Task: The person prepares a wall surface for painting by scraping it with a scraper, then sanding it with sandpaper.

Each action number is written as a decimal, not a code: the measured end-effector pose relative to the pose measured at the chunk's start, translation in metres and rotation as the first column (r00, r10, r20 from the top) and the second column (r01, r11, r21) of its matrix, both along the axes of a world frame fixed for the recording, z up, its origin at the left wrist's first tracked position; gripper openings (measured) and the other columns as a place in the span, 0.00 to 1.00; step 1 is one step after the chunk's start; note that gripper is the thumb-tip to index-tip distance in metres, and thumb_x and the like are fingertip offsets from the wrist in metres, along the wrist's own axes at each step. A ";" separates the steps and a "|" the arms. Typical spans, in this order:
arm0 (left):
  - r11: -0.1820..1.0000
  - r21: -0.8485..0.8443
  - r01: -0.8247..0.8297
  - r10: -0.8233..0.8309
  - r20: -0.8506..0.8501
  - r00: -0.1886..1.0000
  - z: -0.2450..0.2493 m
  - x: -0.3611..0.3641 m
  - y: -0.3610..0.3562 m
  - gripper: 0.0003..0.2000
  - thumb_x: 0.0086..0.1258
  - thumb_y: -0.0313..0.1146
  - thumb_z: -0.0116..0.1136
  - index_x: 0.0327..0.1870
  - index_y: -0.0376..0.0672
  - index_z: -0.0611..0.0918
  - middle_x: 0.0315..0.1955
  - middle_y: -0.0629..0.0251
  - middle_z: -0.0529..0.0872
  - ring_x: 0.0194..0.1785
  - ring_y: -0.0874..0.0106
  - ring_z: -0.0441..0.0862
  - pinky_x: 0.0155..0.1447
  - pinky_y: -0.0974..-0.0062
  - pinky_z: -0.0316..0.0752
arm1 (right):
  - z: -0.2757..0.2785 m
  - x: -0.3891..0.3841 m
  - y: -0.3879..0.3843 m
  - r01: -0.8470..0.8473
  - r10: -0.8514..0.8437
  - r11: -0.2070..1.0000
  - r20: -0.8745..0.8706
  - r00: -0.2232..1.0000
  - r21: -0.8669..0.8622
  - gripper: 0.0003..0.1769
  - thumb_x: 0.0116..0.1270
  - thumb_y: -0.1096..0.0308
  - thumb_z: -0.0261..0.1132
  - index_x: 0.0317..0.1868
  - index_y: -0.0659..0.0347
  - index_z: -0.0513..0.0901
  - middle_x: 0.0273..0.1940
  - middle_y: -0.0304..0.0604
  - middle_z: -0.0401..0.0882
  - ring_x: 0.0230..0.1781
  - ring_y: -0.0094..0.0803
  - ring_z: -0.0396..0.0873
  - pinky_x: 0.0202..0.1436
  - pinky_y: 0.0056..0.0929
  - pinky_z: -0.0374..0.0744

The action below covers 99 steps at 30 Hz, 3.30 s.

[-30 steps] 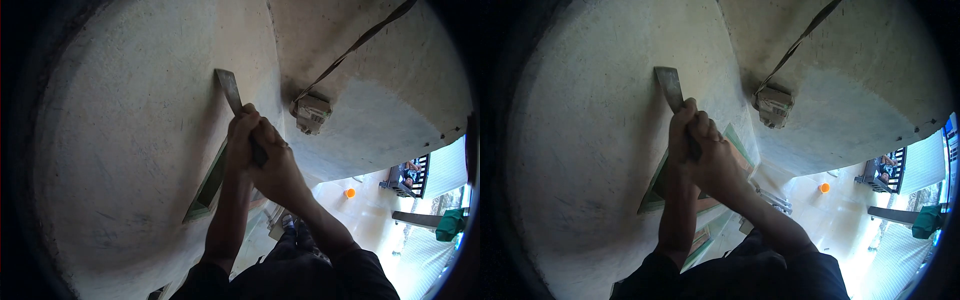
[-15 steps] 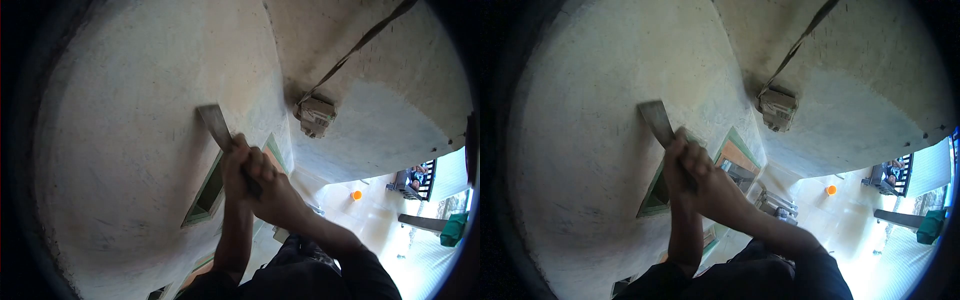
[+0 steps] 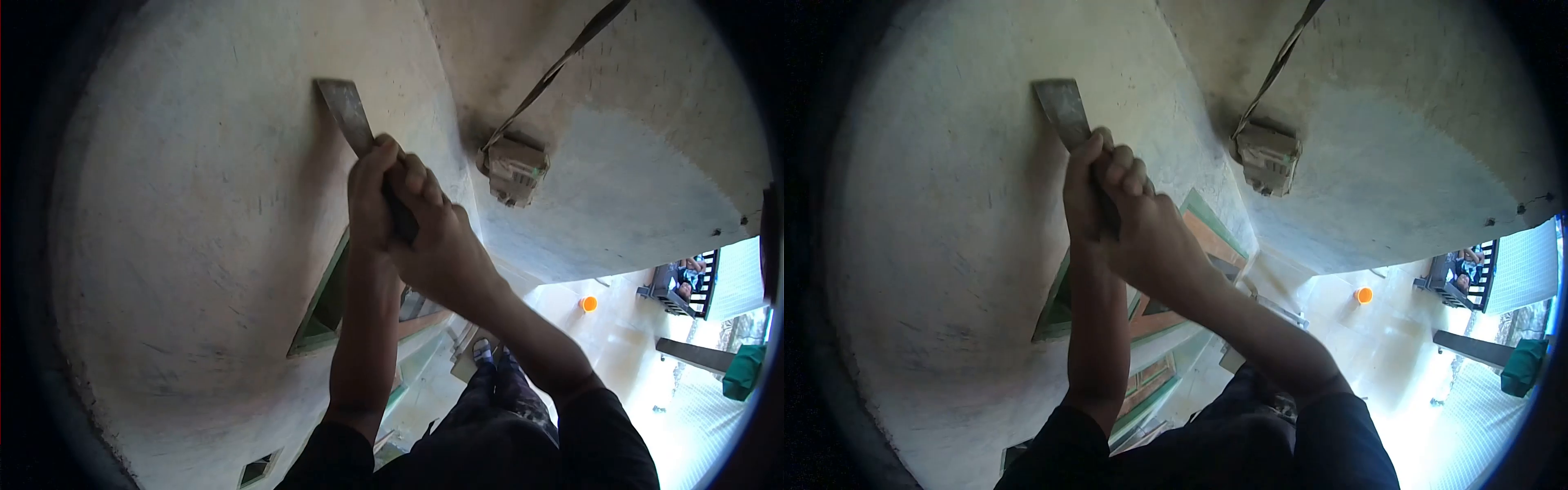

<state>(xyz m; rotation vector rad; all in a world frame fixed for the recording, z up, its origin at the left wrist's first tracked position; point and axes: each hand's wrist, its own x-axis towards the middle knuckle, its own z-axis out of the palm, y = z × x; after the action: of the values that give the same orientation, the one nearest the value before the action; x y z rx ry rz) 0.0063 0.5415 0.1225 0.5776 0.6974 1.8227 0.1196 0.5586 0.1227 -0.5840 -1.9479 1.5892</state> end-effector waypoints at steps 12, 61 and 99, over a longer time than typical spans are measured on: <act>0.793 -0.427 -0.435 0.283 -0.376 0.883 0.030 0.030 -0.013 0.15 0.78 0.45 0.40 0.39 0.43 0.72 0.15 0.68 0.71 0.16 0.73 0.72 0.21 0.70 0.71 | -0.017 0.018 -0.022 0.055 -0.068 0.987 0.078 0.995 0.150 0.33 0.60 0.78 0.58 0.68 0.58 0.65 0.35 0.64 0.78 0.34 0.60 0.80 0.36 0.49 0.80; 0.947 -0.294 -0.133 -0.178 -0.133 -0.975 0.034 0.013 -0.075 0.05 0.58 0.33 0.58 0.25 0.43 0.80 0.22 0.64 0.81 0.36 0.70 0.80 0.50 0.69 0.70 | -0.060 0.025 -0.073 0.123 -0.125 0.981 0.004 0.992 0.150 0.08 0.62 0.75 0.60 0.38 0.63 0.68 0.28 0.57 0.78 0.28 0.57 0.79 0.28 0.50 0.75; 0.923 -0.090 -0.374 0.323 -0.344 0.882 -0.077 0.053 -0.128 0.16 0.78 0.44 0.42 0.43 0.36 0.69 0.33 0.55 0.74 0.35 0.67 0.77 0.38 0.68 0.75 | -0.003 0.059 -0.014 -0.148 0.085 0.972 0.317 0.944 0.180 0.13 0.62 0.64 0.68 0.42 0.64 0.81 0.35 0.51 0.83 0.39 0.45 0.83 0.47 0.35 0.77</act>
<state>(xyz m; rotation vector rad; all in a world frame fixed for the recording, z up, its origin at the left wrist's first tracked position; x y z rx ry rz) 0.0598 0.4134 0.0459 0.6893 1.2222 2.0014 0.1790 0.5449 0.1196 -0.6746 -2.3831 1.4097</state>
